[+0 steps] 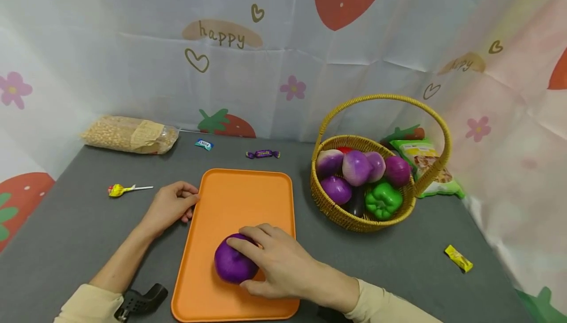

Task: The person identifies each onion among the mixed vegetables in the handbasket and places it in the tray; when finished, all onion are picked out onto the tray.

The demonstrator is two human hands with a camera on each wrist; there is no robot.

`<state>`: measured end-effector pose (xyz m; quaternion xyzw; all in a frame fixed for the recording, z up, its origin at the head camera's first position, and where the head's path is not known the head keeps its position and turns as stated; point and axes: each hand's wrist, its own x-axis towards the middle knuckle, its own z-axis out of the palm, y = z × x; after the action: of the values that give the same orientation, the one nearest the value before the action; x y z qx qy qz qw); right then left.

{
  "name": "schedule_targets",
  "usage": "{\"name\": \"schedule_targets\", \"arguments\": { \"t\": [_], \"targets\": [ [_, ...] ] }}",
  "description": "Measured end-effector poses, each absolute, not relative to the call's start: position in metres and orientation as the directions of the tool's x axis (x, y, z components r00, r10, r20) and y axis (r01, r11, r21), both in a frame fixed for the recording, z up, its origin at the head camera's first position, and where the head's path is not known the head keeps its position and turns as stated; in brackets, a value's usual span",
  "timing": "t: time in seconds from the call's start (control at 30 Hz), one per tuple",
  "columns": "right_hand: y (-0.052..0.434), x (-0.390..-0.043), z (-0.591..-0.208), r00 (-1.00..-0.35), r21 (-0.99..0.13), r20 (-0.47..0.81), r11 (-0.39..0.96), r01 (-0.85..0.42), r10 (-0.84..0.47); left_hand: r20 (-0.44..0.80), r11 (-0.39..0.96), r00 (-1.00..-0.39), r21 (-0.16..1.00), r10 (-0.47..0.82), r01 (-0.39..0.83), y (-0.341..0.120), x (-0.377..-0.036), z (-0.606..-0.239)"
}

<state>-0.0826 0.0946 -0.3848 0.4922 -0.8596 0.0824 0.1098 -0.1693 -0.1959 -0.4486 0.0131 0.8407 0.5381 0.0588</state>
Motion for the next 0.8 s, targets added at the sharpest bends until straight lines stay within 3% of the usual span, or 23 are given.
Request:
{"name": "schedule_targets", "arguments": {
  "t": [0.13, 0.8],
  "targets": [
    [0.082, -0.081, -0.385, -0.463, 0.005, 0.247, 0.479, -0.878, -0.851, -0.081, 0.43, -0.992, 0.902, 0.093, -0.033, -0.196, -0.17, -0.448],
    [0.063, -0.078, -0.391, -0.453, 0.016, 0.131, 0.458, -0.889, -0.882, -0.068, 0.437, -0.993, 0.899, 0.094, -0.02, -0.196, -0.169, -0.447]
  ]
}}
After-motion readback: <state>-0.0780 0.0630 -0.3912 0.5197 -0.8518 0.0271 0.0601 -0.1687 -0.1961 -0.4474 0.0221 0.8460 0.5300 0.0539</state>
